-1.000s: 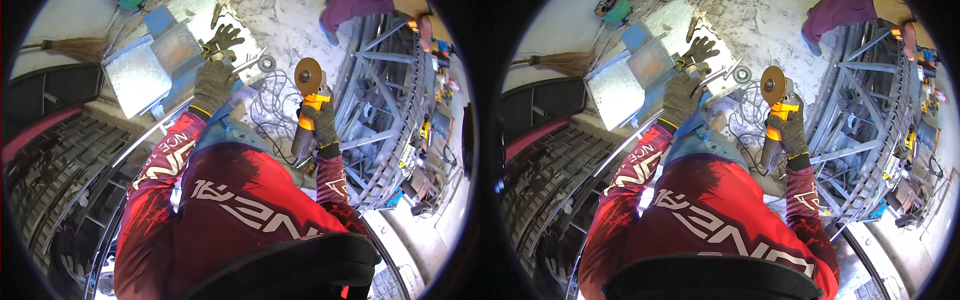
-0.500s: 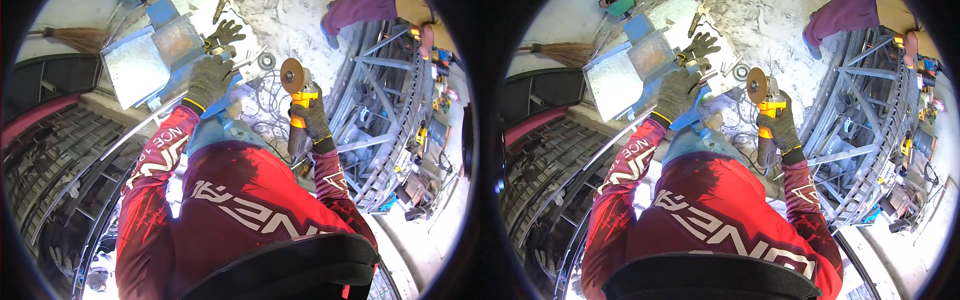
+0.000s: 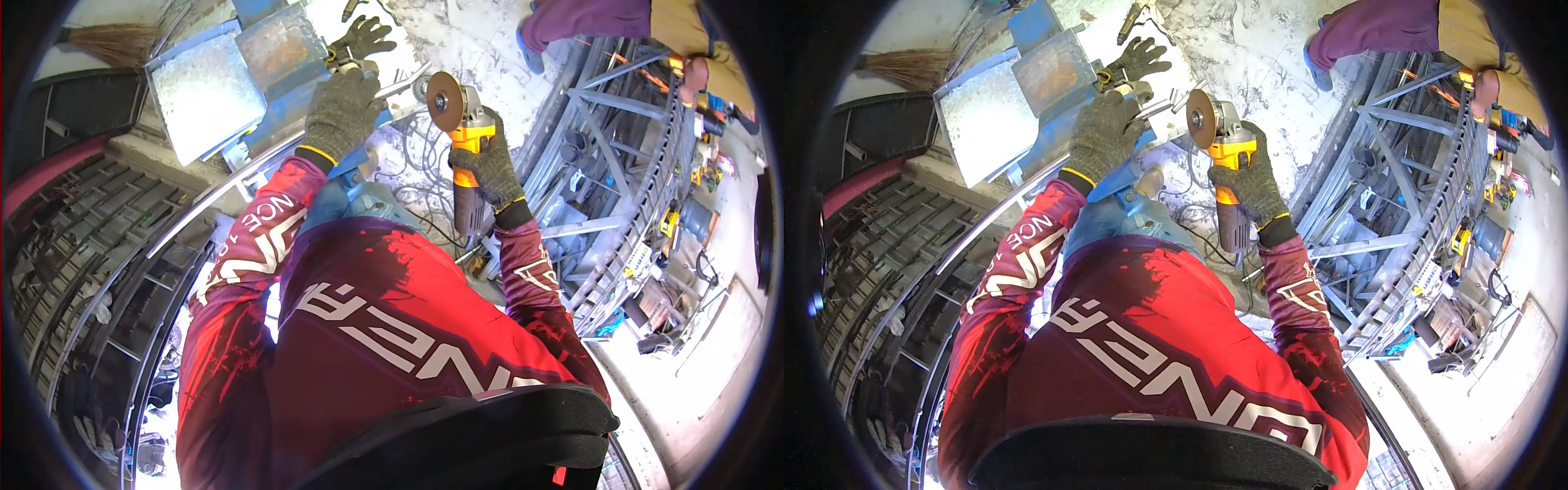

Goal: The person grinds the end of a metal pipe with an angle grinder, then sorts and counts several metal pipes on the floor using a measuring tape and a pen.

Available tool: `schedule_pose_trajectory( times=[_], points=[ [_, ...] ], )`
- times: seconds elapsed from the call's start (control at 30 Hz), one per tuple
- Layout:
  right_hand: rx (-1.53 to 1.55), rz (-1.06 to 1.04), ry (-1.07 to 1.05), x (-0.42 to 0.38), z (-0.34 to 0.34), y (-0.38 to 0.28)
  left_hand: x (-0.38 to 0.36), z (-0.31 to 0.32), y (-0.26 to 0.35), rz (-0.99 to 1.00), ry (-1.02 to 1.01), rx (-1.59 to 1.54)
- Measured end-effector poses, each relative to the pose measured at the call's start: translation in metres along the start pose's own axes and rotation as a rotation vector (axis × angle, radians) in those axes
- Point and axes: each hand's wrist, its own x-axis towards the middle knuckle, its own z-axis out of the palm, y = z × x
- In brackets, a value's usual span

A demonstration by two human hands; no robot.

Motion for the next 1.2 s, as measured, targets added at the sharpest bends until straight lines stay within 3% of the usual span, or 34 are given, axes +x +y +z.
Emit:
schedule_pose_trajectory(
  times=[0.17,0.43,0.7,0.8,0.93,1.0,1.2],
  points=[
    [0.030,0.090,0.030,0.003,0.003,-0.003,0.003,0.002,0.001,-0.022,-0.017,0.054],
    [-0.034,0.045,0.029,0.001,0.000,-0.004,-0.003,0.002,-0.001,0.016,-0.020,0.012],
    [0.084,0.099,0.057,-0.007,-0.005,0.003,-0.009,-0.004,-0.003,0.080,0.123,-0.085],
    [0.074,0.087,0.078,-0.007,-0.005,0.008,-0.004,-0.004,0.001,0.007,0.010,-0.033],
    [0.055,0.076,0.065,-0.007,-0.005,0.007,-0.001,-0.005,0.011,-0.007,0.039,0.024],
    [0.035,0.071,0.054,-0.006,-0.004,0.005,0.001,-0.008,0.013,-0.027,-0.074,0.046],
    [0.009,0.088,0.016,-0.003,0.002,0.000,-0.003,-0.001,0.009,0.017,-0.028,0.079]
  ],
)
